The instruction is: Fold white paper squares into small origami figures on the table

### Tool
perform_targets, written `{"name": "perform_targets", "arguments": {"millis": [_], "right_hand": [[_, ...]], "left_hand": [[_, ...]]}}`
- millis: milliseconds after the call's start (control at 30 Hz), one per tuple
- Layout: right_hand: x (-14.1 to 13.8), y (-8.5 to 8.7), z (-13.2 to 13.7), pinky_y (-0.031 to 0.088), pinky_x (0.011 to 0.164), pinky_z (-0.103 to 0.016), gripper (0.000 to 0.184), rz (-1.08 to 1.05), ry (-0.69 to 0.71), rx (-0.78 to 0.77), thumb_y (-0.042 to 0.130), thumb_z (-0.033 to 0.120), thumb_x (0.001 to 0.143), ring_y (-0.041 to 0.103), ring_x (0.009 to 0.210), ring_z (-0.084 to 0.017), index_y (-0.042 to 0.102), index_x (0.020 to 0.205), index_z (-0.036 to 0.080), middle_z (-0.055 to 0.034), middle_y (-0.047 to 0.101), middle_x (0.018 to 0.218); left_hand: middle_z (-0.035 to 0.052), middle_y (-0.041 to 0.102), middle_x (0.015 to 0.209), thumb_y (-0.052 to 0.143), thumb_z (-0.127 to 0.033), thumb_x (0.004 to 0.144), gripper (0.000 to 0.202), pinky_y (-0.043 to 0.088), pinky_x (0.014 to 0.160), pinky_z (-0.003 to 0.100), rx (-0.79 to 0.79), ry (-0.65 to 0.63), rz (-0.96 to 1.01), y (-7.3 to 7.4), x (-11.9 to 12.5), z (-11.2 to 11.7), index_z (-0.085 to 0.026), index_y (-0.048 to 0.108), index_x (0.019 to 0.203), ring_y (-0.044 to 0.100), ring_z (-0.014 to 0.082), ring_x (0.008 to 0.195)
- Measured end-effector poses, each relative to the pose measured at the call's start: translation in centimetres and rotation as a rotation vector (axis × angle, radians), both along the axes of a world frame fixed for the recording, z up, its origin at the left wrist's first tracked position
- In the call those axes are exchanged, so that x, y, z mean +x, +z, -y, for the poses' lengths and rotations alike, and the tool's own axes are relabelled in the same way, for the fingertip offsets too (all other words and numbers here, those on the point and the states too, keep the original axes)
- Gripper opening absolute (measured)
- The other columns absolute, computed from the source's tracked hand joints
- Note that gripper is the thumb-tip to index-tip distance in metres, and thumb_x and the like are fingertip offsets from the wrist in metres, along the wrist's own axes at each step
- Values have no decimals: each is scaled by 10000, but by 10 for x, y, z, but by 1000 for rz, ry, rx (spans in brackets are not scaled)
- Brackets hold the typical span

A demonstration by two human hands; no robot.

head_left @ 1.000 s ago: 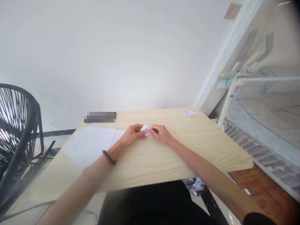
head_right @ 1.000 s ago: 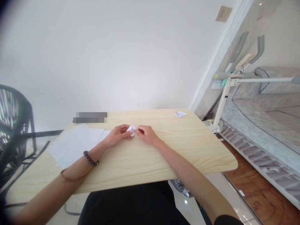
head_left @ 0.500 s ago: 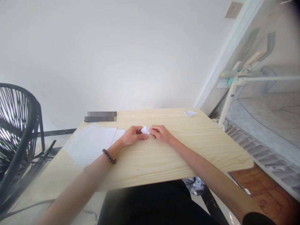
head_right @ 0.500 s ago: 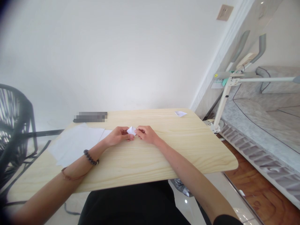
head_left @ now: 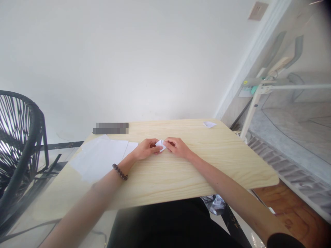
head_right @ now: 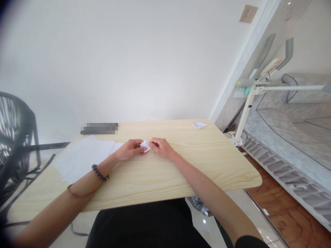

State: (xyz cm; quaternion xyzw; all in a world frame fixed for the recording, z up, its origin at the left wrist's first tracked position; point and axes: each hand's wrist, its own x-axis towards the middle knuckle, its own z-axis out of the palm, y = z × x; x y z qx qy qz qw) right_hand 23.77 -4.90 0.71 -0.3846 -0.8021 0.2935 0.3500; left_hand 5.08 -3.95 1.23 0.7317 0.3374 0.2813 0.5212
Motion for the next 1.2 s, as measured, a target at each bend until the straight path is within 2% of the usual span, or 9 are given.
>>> {"name": "perform_targets", "arguments": {"millis": [167, 367, 567, 833, 1067, 1200], "right_hand": [[0, -2, -1, 341, 489, -183, 277, -6, 57, -75, 384, 355, 822, 432, 470, -67, 539, 722, 148, 25, 497, 534], [1, -4, -2, 335, 475, -184, 307, -23, -52, -52, 371, 387, 825, 429, 447, -66, 526, 707, 150, 32, 488, 503], [0, -4, -3, 324, 480, -188, 317, -9, -74, 20, 372, 392, 825, 417, 442, -67, 519, 677, 153, 34, 482, 486], [1, -3, -2, 324, 479, -182, 330, 16, -11, 5, 375, 395, 825, 412, 448, -63, 548, 706, 140, 28, 484, 498], [1, -3, -1, 320, 467, -182, 314, -22, -29, -33, 376, 402, 819, 409, 443, -62, 539, 760, 141, 33, 472, 504], [1, -3, -1, 302, 460, -176, 255, -13, -3, -37, 398, 359, 811, 398, 460, -58, 517, 754, 140, 33, 463, 527]], "left_hand": [[36, 599, 702, 560, -372, 715, 260, 442, 642, 256, 21, -40, 18, -2, -3, -2, -118, 579, 765, 546, 121, 634], [68, 620, 758, 560, -403, 708, 310, 468, 618, 275, -39, 59, 48, 1, 4, 2, -117, 571, 829, 573, 152, 698], [70, 605, 806, 566, -399, 705, 323, 467, 585, 251, -7, 115, 59, 3, 3, 3, -121, 554, 869, 563, 157, 742], [35, 583, 733, 593, -327, 700, 249, 454, 612, 258, 12, 8, 116, -4, 0, -3, -108, 547, 810, 537, 111, 643], [45, 614, 732, 614, -347, 679, 367, 485, 606, 307, -82, 112, 160, -1, 2, -1, -131, 487, 948, 571, 141, 653], [41, 615, 712, 608, -355, 683, 338, 486, 610, 305, -64, 145, 182, -1, 1, -2, -132, 482, 904, 577, 147, 667]]}}
